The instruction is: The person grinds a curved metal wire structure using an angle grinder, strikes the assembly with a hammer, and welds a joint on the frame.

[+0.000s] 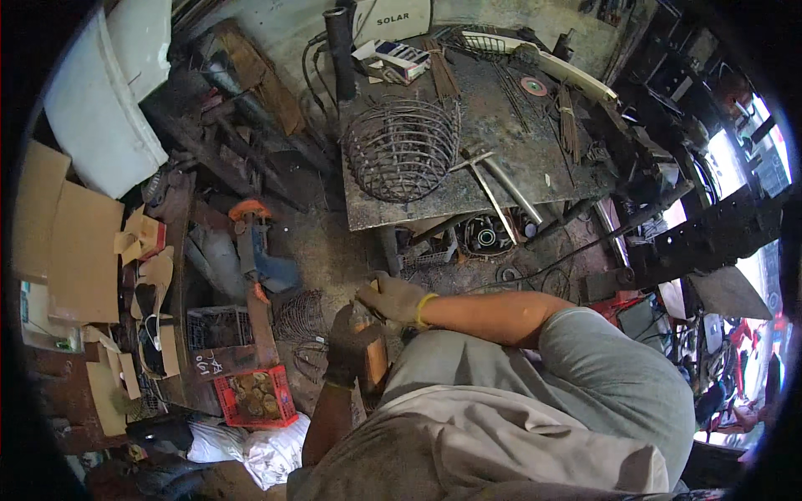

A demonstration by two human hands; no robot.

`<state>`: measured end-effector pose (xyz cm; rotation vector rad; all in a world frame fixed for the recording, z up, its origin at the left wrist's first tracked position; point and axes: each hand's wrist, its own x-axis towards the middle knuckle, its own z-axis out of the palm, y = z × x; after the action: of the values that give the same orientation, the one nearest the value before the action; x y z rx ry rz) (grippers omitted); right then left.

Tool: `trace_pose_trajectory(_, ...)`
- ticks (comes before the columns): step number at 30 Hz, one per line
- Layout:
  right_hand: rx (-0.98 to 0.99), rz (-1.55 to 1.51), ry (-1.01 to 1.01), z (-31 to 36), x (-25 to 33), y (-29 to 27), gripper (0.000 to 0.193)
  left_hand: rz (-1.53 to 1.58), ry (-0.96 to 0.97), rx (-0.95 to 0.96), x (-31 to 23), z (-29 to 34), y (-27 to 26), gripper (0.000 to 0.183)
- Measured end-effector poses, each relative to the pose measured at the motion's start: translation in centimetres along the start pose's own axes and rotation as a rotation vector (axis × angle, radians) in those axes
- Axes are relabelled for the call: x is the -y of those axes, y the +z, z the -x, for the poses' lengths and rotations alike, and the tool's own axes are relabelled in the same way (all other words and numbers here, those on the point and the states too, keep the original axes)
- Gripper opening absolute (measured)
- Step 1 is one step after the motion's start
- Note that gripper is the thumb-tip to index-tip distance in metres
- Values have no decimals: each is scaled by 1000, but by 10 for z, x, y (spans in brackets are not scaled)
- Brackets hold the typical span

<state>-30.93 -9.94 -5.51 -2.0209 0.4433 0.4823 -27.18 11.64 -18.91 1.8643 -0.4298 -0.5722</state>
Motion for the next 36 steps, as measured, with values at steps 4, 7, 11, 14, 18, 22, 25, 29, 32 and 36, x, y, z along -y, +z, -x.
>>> trace_pose_trajectory(4,-84,-246,121,-23,-21,16,83,216,-128,48,-10,0,11,88)
trace_pose_trajectory(7,-176,-440,329,-24,-5,30,75,321,-169,39,-9,-5,13,90)
trace_pose_trajectory(11,-298,-8,87,-30,-31,46,58,-48,-72,71,-71,3,14,89)
trace_pose_trajectory(14,-217,366,-145,-38,-37,56,54,-84,72,17,-9,1,10,79)
trace_pose_trajectory(18,-230,336,-132,-23,-19,41,58,578,-244,142,-28,-4,15,66)
trace_pose_trajectory(22,-165,417,-290,-8,-13,25,52,458,-168,181,-23,4,14,65)
trace_pose_trajectory(25,-518,605,-530,14,-4,6,51,446,-170,189,-22,7,12,65)
trace_pose_trajectory(29,45,670,-220,30,9,-19,47,472,-193,243,-24,5,10,63)
trace_pose_trajectory(32,-91,660,-348,24,-12,-13,41,531,-214,293,-30,-3,10,63)
trace_pose_trajectory(36,-346,630,-997,18,-29,-34,30,618,-253,367,-45,-9,8,62)
